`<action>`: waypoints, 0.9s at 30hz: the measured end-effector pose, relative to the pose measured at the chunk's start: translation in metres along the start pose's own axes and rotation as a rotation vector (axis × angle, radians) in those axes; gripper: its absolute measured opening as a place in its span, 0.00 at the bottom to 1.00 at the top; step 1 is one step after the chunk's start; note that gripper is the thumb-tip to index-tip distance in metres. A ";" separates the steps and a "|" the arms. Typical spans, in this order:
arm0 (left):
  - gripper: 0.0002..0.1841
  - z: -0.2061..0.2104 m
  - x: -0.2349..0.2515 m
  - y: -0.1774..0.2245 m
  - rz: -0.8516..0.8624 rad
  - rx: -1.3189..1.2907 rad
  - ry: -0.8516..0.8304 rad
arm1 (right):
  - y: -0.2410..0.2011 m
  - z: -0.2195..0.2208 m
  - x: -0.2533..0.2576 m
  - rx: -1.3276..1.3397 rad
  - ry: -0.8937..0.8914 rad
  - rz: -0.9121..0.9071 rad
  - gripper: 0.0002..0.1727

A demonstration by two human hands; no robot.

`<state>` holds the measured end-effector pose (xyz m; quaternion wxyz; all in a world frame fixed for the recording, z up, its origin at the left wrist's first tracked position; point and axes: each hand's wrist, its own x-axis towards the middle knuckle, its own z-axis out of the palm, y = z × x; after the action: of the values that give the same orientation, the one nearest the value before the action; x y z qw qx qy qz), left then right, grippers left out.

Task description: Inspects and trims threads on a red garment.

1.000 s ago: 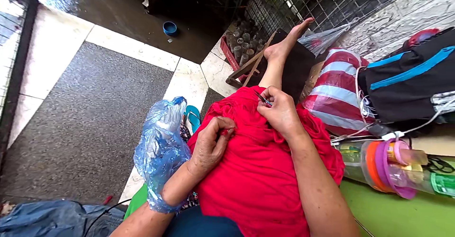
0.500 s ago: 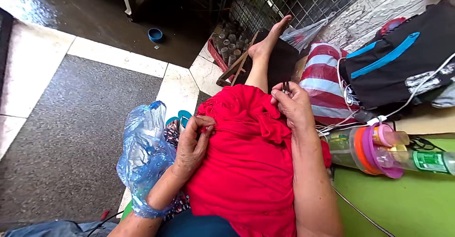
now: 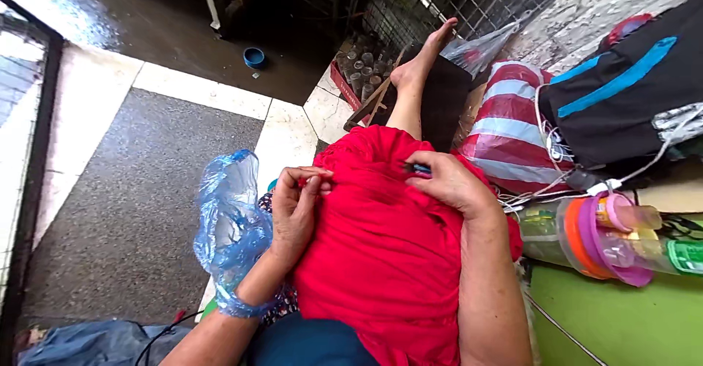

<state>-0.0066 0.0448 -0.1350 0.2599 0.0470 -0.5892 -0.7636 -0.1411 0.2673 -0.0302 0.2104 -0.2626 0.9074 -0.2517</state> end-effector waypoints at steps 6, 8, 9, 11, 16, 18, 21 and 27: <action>0.05 0.009 -0.025 0.034 -0.211 -0.124 -0.134 | 0.039 -0.017 0.005 -0.192 0.264 0.436 0.16; 0.06 0.020 -0.033 0.046 -0.170 0.003 -0.245 | 0.050 -0.012 0.009 -0.184 0.215 0.439 0.15; 0.08 0.025 -0.035 0.048 -0.115 0.075 -0.281 | 0.050 -0.011 0.010 -0.186 0.221 0.424 0.16; 0.08 0.031 -0.037 0.048 0.005 0.186 -0.332 | 0.040 -0.009 0.007 -0.200 0.339 0.354 0.21; 0.06 0.030 -0.041 0.042 0.160 0.243 -0.334 | -0.027 -0.004 0.000 -0.118 0.492 0.009 0.22; 0.08 0.026 -0.039 0.040 0.102 0.216 -0.328 | -0.056 0.011 0.003 -0.062 0.271 -0.036 0.26; 0.09 0.015 -0.031 0.051 -0.179 0.078 -0.317 | -0.067 0.041 0.014 -0.113 0.105 -0.081 0.31; 0.06 0.034 -0.064 0.123 0.008 -0.091 -0.566 | -0.094 0.050 0.015 0.141 0.295 -0.192 0.22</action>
<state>0.0777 0.0825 -0.0263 0.0900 -0.1819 -0.6036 -0.7711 -0.0921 0.1720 -0.0203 0.0680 -0.2928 0.8794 -0.3692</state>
